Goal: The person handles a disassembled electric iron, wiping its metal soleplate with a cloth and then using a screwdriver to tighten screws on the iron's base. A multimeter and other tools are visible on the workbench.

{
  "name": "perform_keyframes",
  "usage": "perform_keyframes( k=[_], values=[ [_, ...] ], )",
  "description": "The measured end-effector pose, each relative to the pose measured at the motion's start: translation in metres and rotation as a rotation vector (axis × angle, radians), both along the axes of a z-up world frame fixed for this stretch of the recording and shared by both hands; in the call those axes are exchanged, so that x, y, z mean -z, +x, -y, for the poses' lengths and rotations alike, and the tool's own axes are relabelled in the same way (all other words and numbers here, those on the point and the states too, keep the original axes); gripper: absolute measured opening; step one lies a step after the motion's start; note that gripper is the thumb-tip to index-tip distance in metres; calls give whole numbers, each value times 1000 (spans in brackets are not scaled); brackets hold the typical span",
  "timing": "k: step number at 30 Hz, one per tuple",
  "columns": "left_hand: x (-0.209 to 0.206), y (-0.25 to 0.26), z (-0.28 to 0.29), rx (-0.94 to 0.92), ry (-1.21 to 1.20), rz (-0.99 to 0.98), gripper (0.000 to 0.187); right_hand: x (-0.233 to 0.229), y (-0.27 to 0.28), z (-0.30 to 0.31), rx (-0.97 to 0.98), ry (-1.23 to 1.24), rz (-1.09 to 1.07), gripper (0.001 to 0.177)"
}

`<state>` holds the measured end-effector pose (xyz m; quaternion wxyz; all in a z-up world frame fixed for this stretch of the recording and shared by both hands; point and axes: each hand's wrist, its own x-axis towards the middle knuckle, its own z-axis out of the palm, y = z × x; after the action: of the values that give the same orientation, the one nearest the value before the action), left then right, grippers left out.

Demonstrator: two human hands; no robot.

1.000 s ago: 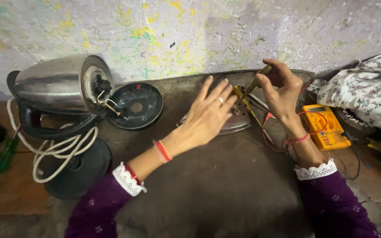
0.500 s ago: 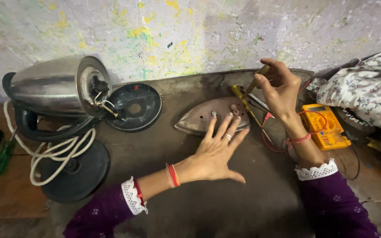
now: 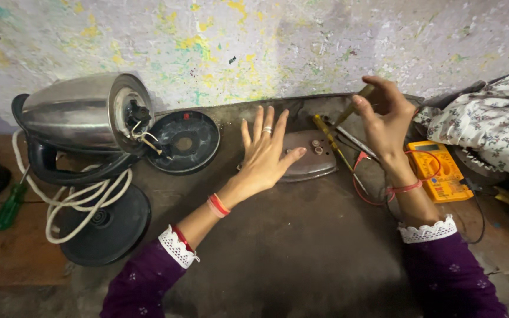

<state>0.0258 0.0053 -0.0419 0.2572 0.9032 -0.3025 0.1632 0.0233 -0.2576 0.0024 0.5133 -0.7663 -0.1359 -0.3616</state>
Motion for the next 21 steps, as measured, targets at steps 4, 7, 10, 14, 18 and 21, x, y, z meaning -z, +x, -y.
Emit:
perform_keyframes(
  k=[4, 7, 10, 14, 18, 21],
  values=[
    [-5, -7, -6, 39, -30, -57, 97, -8, -4, -1, -106, 217, -26, 25],
    [-3, -16, -7, 35, -9, -5, 92, -12, -2, -1, -199, 357, -96, 19],
    [3, -20, -6, 30, -9, 36, 79, -10, -4, 8, -323, 366, -242, 18],
    [13, -16, -9, 21, -93, 71, 59, 7, -18, 24, -490, 215, -481, 23],
    [18, -14, -11, 39, -227, 98, 56, 19, -37, 32, -575, -15, -727, 17],
    [19, -15, -12, 37, -263, 103, 55, 19, -46, 28, -542, -340, -760, 15]
  ],
)
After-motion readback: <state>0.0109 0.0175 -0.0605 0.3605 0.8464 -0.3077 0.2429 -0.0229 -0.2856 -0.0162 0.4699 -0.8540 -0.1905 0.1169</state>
